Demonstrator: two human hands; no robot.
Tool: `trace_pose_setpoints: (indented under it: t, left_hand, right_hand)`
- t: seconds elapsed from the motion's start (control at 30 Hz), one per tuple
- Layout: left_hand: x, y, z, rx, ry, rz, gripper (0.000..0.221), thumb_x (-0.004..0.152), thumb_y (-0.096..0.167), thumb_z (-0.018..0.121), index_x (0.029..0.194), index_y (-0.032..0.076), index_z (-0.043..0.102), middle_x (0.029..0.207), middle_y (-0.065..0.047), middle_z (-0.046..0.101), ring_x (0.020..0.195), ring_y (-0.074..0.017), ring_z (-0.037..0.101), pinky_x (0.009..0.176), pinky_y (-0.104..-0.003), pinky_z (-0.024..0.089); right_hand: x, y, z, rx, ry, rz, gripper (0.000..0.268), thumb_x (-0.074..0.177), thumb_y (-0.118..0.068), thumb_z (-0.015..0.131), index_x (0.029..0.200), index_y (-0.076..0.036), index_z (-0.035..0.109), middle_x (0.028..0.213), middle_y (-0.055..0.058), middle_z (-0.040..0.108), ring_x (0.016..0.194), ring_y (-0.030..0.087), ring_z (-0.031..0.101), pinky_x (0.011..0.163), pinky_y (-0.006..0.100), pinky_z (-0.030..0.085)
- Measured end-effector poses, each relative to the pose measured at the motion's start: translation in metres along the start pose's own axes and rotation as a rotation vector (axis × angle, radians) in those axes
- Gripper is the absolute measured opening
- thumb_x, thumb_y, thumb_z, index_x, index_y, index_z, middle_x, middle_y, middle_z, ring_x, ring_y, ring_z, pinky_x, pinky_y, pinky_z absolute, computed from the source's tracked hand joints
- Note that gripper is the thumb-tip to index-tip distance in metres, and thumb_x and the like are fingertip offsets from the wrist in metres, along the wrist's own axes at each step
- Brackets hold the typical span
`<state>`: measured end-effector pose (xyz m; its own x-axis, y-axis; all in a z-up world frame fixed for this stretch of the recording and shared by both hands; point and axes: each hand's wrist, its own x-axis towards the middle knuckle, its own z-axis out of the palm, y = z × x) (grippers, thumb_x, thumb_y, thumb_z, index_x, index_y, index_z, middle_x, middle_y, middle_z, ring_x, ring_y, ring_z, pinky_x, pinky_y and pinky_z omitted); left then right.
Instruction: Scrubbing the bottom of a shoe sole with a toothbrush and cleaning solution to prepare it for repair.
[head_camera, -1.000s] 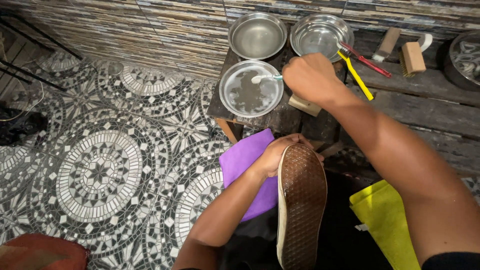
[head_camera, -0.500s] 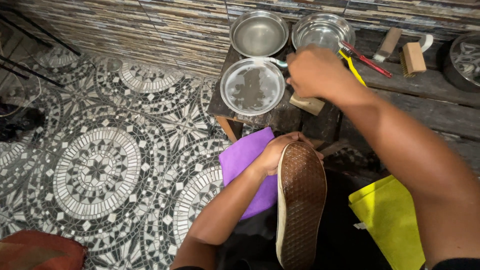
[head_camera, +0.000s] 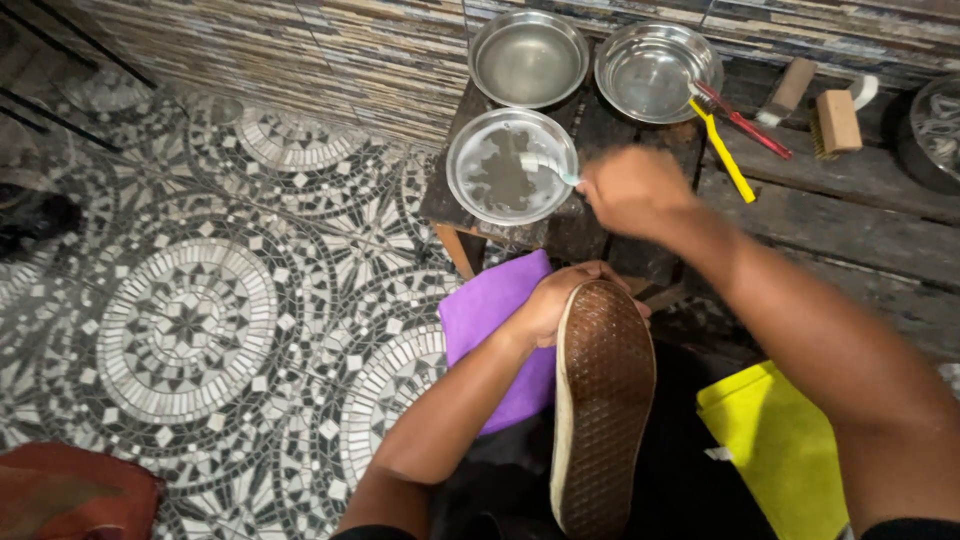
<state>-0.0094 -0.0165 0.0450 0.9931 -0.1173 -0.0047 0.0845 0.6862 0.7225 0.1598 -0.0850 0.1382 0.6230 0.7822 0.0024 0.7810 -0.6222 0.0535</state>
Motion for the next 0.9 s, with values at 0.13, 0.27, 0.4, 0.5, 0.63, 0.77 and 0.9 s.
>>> trace_pose_setpoints:
  t: [0.13,0.27,0.4,0.5,0.63,0.77,0.9]
  left_hand:
    - [0.019,-0.039,-0.041,-0.046,0.001,0.012,0.034,0.105,0.019,0.052,0.109,-0.007,0.074,0.105,-0.026,0.074,0.097,-0.0311,0.073,0.087,-0.045,0.057]
    - [0.004,-0.023,-0.025,0.177,0.008,0.061,0.035,0.108,0.016,0.047,0.112,-0.006,0.074,0.111,-0.027,0.073,0.106,-0.034,0.071,0.099,-0.047,0.055]
    - [0.002,-0.019,-0.03,0.561,0.039,0.132,0.039,0.118,0.029,0.041,0.121,0.01,0.076,0.12,-0.015,0.074,0.118,-0.0273,0.068,0.111,-0.041,0.05]
    - [0.004,-0.002,-0.005,0.014,0.063,-0.093,0.032,0.108,0.014,0.048,0.109,-0.008,0.071,0.107,-0.026,0.074,0.1,-0.0327,0.073,0.098,-0.048,0.056]
    - [0.015,-0.019,-0.016,0.005,0.047,-0.11,0.037,0.113,0.016,0.043,0.112,-0.011,0.068,0.113,-0.031,0.071,0.105,-0.0352,0.071,0.103,-0.051,0.054]
    - [0.029,-0.023,-0.035,-0.22,0.025,-0.183,0.016,0.1,0.006,0.064,0.101,-0.01,0.061,0.104,-0.04,0.071,0.099,-0.0471,0.075,0.088,-0.053,0.064]
    - [0.022,-0.008,-0.023,-0.205,0.119,-0.248,0.011,0.101,0.001,0.061,0.1,-0.008,0.055,0.101,-0.038,0.073,0.09,-0.0419,0.078,0.079,-0.047,0.068]
  right_hand:
    - [0.0,0.011,0.042,0.248,0.478,-0.104,0.022,0.104,-0.027,0.061,0.101,-0.014,0.078,0.08,0.013,0.074,0.078,0.038,0.075,0.071,0.049,0.06]
    - [0.006,0.015,0.072,0.32,0.498,-0.067,0.024,0.107,-0.036,0.06,0.109,-0.02,0.077,0.088,0.008,0.074,0.085,0.035,0.075,0.078,0.046,0.06]
    - [0.019,0.016,0.055,0.347,0.434,-0.003,0.023,0.102,-0.039,0.061,0.104,-0.023,0.076,0.086,0.009,0.074,0.087,0.036,0.076,0.08,0.049,0.06]
    - [0.039,0.017,0.007,0.278,0.381,0.003,0.022,0.101,-0.026,0.06,0.094,-0.014,0.076,0.083,0.015,0.072,0.081,0.04,0.075,0.071,0.052,0.059]
    - [0.133,0.047,0.011,0.067,0.351,0.098,0.02,0.096,-0.021,0.065,0.085,-0.01,0.076,0.074,0.014,0.068,0.069,0.036,0.074,0.059,0.049,0.058]
    - [0.194,0.049,0.007,-0.068,0.042,0.19,0.031,0.089,-0.008,0.063,0.119,-0.01,0.071,0.113,0.018,0.076,0.101,0.045,0.076,0.076,0.058,0.062]
    - [0.214,0.034,0.001,0.005,-0.161,0.226,0.012,0.097,-0.016,0.068,0.1,-0.01,0.078,0.107,0.011,0.074,0.094,0.035,0.075,0.07,0.048,0.063]
